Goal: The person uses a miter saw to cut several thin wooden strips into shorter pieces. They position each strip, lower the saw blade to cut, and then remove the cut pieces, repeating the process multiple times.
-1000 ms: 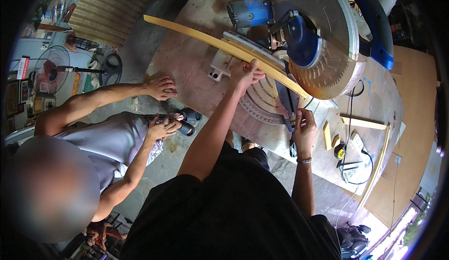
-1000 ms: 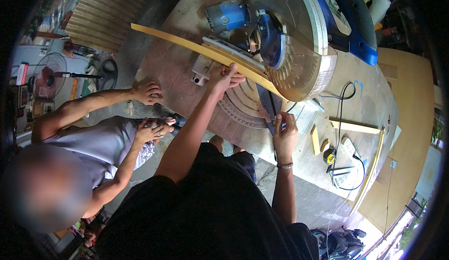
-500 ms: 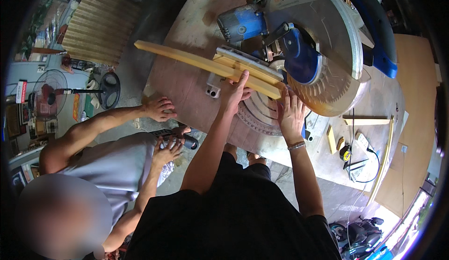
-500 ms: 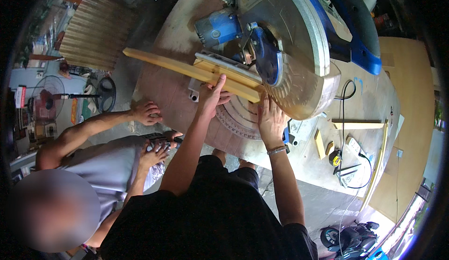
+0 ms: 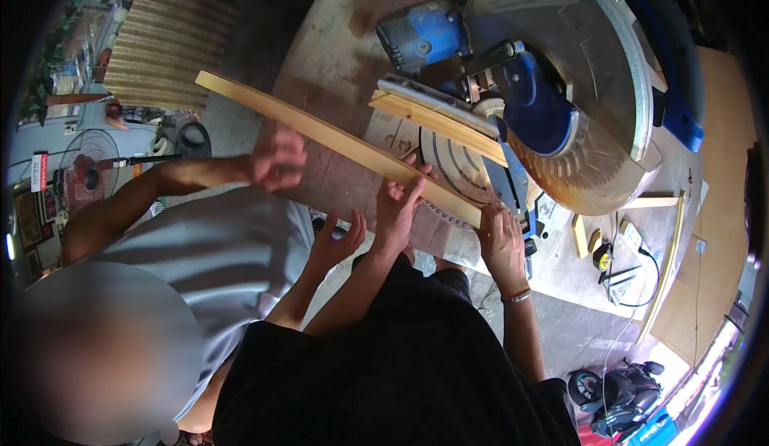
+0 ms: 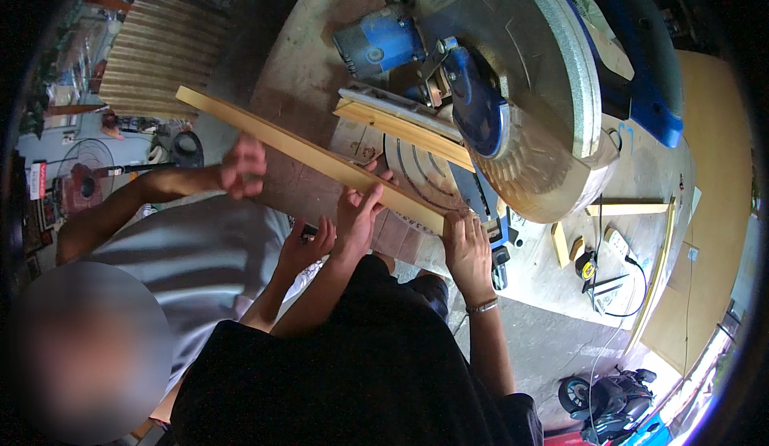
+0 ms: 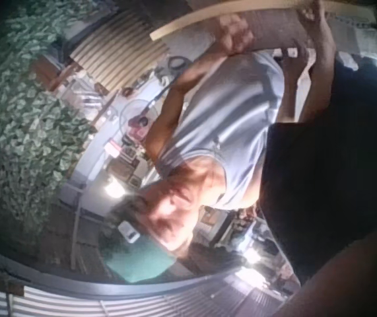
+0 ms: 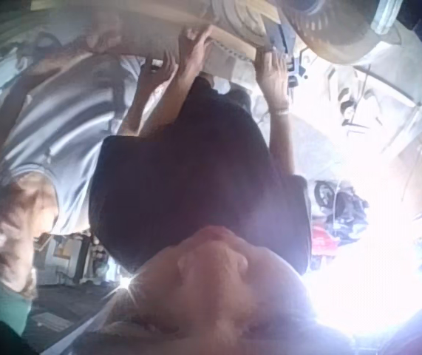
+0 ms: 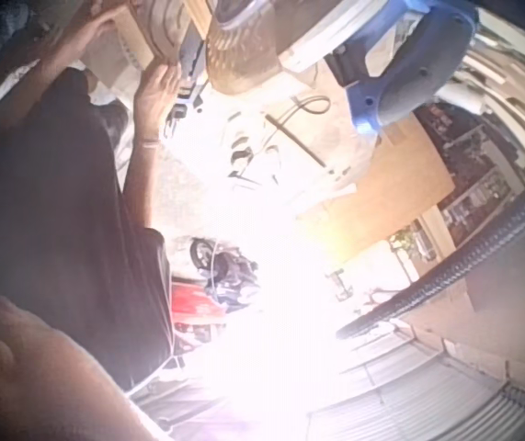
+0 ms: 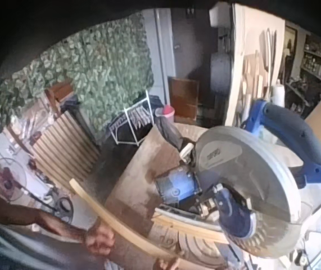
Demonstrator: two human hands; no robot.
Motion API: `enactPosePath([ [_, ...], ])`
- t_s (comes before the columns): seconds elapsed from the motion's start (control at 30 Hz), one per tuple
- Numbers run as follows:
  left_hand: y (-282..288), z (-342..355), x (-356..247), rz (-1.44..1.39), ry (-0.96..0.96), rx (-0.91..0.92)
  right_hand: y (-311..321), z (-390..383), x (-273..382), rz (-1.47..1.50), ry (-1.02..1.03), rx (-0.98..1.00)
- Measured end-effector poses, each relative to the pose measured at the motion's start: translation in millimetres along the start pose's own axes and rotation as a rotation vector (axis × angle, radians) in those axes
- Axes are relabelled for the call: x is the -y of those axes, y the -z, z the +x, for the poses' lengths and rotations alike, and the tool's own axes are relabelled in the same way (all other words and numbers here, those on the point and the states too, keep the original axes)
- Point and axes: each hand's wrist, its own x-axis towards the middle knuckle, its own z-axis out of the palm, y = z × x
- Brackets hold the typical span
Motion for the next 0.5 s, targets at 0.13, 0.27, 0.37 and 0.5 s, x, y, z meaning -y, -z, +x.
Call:
enactPosePath([
  [0.13, -5.7, -19.2, 18.6, -0.088, -0.124, 0.059, 9.6, -23.6, 18.2, 0.087, -0.11, 0.098],
  [0.27, -8.2, -27.5, 29.7, -0.113, -0.091, 0.026, -6.7, -60.3, 32.1, 0.168, -0.127, 0.128],
  [0.37, -12.4, -33.6, 38.6, -0.149, -0.121, 0.018, -8.2, -70.1, 33.0, 0.125, -0.123, 0.066],
  [0.5, -18.2, -46.0, 45.6, -0.197, -0.136, -0.03, -0.4, -80.1, 25.4, 0.122, -0.069, 0.011],
])
